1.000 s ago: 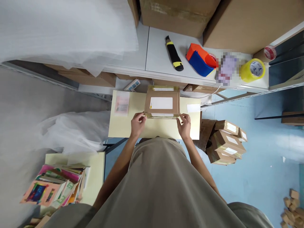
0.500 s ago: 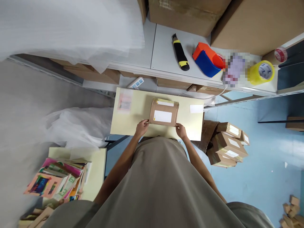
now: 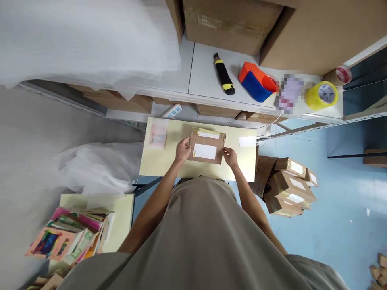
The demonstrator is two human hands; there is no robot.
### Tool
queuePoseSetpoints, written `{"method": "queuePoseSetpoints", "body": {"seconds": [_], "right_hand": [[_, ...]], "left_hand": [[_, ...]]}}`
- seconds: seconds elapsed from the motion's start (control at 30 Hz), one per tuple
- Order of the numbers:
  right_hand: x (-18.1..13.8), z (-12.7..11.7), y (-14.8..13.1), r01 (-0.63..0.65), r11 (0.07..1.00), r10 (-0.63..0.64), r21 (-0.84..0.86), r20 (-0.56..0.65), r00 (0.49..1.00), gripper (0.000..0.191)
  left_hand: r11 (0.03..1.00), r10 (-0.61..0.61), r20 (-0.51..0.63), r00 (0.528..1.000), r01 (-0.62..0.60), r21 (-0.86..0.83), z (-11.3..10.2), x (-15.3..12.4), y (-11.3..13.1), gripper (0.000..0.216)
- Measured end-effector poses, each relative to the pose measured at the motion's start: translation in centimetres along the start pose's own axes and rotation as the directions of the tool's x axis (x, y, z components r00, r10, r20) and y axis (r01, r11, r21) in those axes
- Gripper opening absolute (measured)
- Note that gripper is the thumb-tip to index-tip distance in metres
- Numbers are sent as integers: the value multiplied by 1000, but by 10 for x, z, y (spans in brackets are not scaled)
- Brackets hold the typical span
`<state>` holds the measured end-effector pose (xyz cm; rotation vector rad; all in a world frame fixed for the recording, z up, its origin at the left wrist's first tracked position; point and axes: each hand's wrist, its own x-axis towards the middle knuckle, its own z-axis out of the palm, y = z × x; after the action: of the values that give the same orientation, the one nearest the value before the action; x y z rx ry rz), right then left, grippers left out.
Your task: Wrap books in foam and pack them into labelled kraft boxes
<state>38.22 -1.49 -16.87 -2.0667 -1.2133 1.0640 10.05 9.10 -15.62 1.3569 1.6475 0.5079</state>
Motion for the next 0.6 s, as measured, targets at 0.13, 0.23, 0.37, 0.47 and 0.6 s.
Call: {"method": "queuePoseSetpoints", "body": {"seconds": [0.13, 0.23, 0.37, 0.47, 0.6], "right_hand": [[-19, -10, -5, 95, 994, -92, 46, -77, 993, 30], [-33, -17, -5, 143, 986, -131, 88, -127, 983, 34], [-42, -16, 0, 127, 986, -113, 106, -131, 985, 42], [-43, -12, 4, 78, 990, -66, 120, -100, 993, 46], [-42, -14, 1, 31, 991, -22, 127, -68, 997, 58]], "left_hand": [[999, 45, -46, 998, -46, -24, -10, -15, 4, 46], [994, 94, -52, 994, -96, -43, -17, -28, 2, 42], [996, 59, -21, 998, -60, -64, -15, -41, -7, 42], [998, -23, 38, 999, 26, -64, -8, -46, -16, 45], [999, -38, 44, 998, 40, -32, -10, -48, -19, 46]]}}
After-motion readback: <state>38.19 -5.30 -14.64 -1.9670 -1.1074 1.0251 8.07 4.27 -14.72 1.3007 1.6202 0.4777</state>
